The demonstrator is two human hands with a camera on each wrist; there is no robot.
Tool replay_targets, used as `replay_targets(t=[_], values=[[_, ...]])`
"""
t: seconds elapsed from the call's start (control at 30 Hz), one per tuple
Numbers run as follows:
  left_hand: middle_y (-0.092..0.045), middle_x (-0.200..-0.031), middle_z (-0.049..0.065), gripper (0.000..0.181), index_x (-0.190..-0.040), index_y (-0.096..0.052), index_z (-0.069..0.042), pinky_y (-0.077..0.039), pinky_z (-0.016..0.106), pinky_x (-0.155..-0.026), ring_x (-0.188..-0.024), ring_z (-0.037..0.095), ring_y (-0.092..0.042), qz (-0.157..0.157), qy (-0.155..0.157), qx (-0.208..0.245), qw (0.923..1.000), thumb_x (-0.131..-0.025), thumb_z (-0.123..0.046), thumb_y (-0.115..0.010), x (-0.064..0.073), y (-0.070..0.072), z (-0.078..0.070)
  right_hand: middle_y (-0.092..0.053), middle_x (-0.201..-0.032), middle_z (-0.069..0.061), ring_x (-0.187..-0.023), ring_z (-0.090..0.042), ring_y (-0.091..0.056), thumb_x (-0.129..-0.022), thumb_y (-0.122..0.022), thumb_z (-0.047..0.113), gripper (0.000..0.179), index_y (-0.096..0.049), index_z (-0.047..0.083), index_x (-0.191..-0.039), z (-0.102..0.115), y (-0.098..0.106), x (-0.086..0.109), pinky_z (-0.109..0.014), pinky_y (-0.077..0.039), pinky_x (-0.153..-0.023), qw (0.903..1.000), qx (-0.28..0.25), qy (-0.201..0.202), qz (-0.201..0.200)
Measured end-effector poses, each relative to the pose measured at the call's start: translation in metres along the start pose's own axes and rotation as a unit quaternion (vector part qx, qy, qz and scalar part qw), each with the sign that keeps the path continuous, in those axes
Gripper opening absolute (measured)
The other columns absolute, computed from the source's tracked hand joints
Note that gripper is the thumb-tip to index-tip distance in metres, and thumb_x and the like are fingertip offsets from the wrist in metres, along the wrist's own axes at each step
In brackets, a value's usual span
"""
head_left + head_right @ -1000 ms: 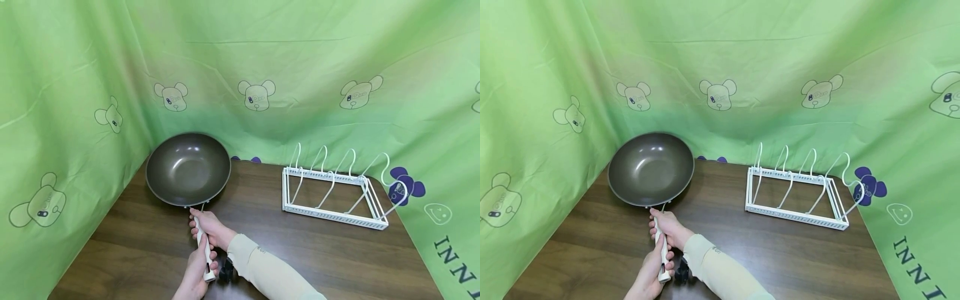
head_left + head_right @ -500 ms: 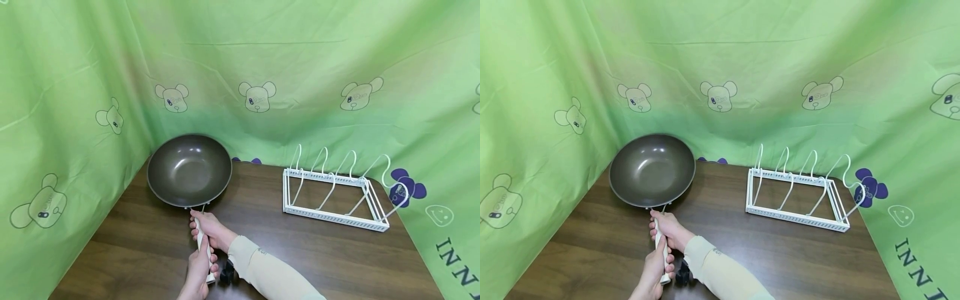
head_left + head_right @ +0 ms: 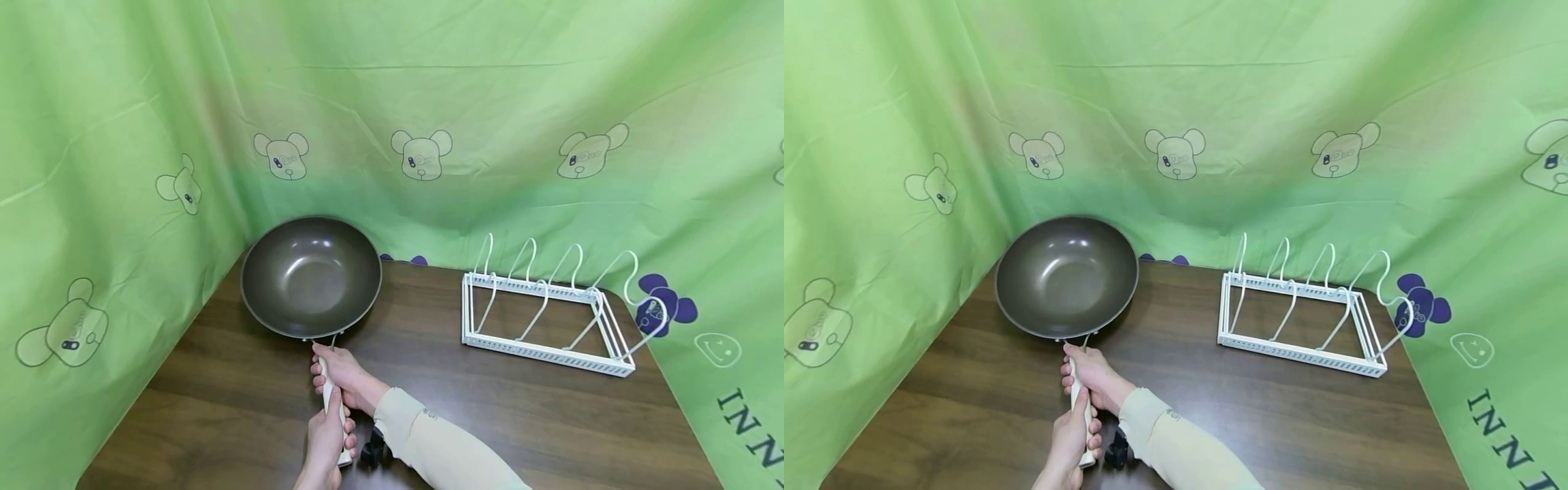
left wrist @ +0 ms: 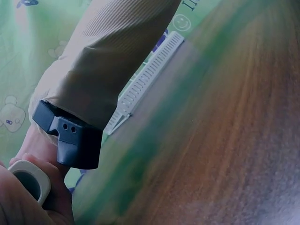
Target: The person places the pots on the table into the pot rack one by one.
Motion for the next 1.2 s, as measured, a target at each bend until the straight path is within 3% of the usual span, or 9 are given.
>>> replay_targets(t=[0.57,0.87,1.2], values=[[-0.043,-0.058,-0.005,0.059,-0.087,-0.051,-0.011,-0.039,0.022,-0.037,-0.04,0.005,-0.04,0.003,-0.028,-0.006,0.9996,-0.098,-0.068,-0.044,-0.002,-0.002,-0.001,-0.044,-0.065,0.004,-0.047,-0.006,-0.037,-0.104,-0.052,0.036,0.028,-0.049,0.011,-0.091,0.009,0.002,0.005,-0.02,-0.038,-0.043,0.9997,0.0,0.021,-0.007],[-0.042,-0.057,-0.005,0.057,-0.084,-0.051,-0.012,-0.037,0.022,-0.037,-0.039,0.005,-0.04,0.023,-0.029,0.023,0.999,-0.097,-0.067,-0.049,-0.003,-0.005,-0.006,-0.044,-0.065,0.003,-0.048,-0.007,-0.037,-0.105,-0.052,0.035,0.028,-0.048,0.009,-0.093,0.02,0.002,0.007,-0.021,-0.038,-0.043,0.999,0.002,0.044,-0.01],[-0.043,-0.056,-0.005,0.054,-0.085,-0.051,-0.011,-0.037,0.021,-0.036,-0.038,0.005,-0.04,0.033,-0.045,0.023,0.9982,-0.099,-0.063,-0.049,0.0,-0.008,-0.012,-0.044,-0.064,0.003,-0.047,-0.008,-0.038,-0.105,-0.05,0.035,0.028,-0.048,0.009,-0.094,0.026,0.001,0.009,-0.022,-0.038,-0.043,0.9983,0.006,0.058,-0.009]])
Point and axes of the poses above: each hand's wrist, its own x-axis away from the middle knuckle, its own y-axis out of the back of the hand, z = x × y, the point moved 7 cm from there along -x, towards the middle knuckle
